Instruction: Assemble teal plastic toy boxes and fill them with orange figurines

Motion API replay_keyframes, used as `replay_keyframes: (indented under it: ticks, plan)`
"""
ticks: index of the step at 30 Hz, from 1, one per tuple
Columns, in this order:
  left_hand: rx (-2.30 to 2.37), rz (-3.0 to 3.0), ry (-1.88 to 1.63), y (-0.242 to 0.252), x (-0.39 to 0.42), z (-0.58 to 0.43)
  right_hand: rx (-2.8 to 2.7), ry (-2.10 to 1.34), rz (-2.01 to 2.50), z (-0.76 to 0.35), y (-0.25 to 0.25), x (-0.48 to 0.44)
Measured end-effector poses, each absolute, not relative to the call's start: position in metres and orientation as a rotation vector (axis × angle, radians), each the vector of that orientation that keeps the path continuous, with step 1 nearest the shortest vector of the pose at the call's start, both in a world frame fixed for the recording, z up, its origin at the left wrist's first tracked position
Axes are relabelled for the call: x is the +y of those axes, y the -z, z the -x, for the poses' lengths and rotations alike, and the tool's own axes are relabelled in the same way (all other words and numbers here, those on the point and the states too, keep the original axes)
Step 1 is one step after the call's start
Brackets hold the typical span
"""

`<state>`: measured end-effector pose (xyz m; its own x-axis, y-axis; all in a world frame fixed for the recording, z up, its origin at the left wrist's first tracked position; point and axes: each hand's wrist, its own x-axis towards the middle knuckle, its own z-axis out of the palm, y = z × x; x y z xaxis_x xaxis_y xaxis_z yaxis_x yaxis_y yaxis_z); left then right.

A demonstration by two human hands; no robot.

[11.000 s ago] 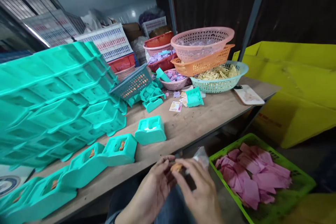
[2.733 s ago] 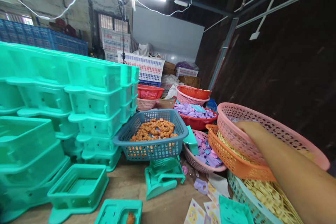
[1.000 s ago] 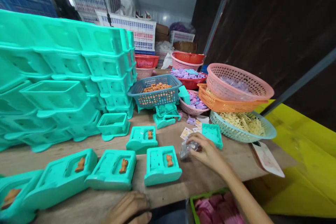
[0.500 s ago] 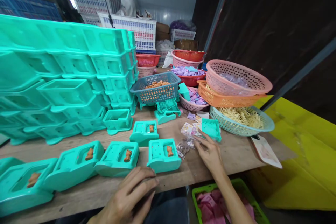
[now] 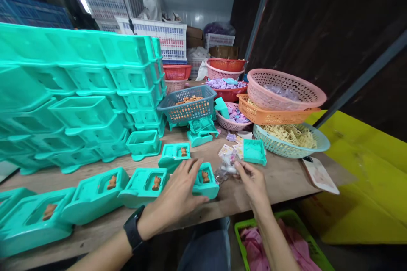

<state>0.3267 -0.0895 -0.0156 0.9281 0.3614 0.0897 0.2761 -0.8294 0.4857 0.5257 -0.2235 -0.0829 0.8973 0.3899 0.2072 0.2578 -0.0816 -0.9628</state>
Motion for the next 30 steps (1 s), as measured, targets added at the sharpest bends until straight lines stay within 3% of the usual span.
replay_keyframes:
  ticks: [7, 13, 30]
  plan:
    - [0.453, -2.646, -0.167, 0.025, -0.086, -0.313, -0.589, -0.185, 1.702, -0.521, 0.060, -0.236]
    - [0.442, -2.559, -0.294, 0.022, -0.089, -0.315, -1.074, -0.249, 1.915, -0.506, 0.037, -0.227]
    - [0.539, -2.601, -0.218, 0.006, -0.100, -0.339, -1.466, -0.072, 1.982, -0.503, 0.023, -0.202]
